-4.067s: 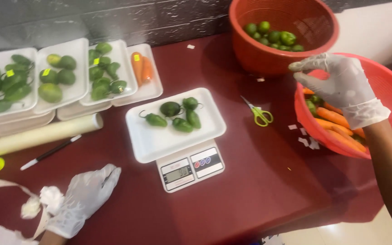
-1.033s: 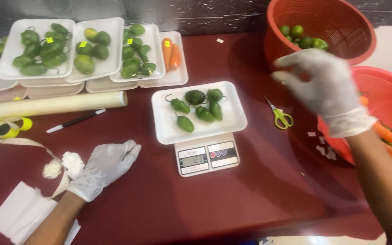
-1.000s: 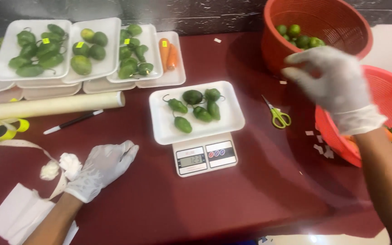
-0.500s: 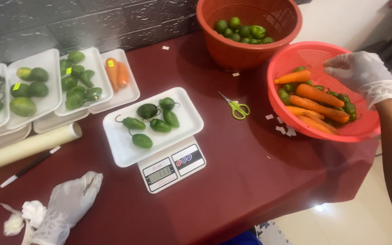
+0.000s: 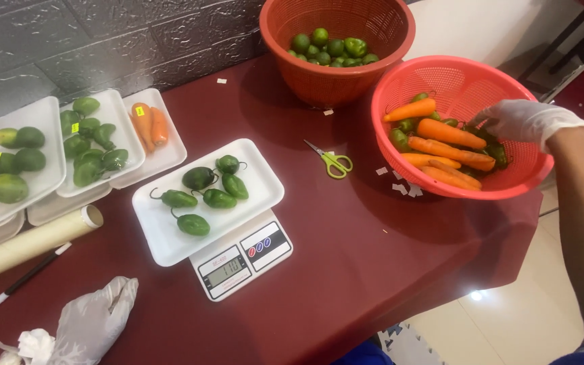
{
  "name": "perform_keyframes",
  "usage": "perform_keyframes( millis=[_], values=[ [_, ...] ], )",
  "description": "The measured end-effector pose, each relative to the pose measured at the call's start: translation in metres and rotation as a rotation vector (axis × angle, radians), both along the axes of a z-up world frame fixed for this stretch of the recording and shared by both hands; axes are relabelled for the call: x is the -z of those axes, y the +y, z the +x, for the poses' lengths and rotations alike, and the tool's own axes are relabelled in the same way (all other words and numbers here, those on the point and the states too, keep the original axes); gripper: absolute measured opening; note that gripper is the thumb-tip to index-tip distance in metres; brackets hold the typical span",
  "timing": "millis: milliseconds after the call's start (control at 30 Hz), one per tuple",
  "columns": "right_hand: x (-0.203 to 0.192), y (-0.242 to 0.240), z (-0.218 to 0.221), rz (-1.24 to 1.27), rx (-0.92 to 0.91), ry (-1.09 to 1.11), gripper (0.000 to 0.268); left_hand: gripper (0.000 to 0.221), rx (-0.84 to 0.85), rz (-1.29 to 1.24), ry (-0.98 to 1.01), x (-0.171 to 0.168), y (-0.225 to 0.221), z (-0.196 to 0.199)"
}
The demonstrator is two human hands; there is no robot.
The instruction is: Selecting green peppers, weighing them on a foam tray, and wrapping the tray with plastic film.
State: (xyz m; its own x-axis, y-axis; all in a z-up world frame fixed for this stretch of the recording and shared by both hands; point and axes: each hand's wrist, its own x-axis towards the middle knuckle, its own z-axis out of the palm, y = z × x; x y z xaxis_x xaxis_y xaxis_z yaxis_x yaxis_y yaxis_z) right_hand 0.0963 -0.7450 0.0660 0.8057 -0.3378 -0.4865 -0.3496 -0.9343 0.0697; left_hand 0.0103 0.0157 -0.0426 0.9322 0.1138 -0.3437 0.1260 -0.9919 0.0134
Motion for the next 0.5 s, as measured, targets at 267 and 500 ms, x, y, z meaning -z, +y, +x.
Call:
perform_keyframes(
  millis=[267, 500],
  values=[
    [0.006, -0.013, 0.0, -0.021, -0.012, -0.066, 0.049, 0.04, 0.011, 0.011, -0.022, -0.001, -0.002, 0.0],
    [-0.042, 0.029, -0.005, 0.171, 0.014, -0.448, 0.04, 0.043, -0.001, -0.029, 0.018, -0.015, -0.01, -0.002]
  ],
)
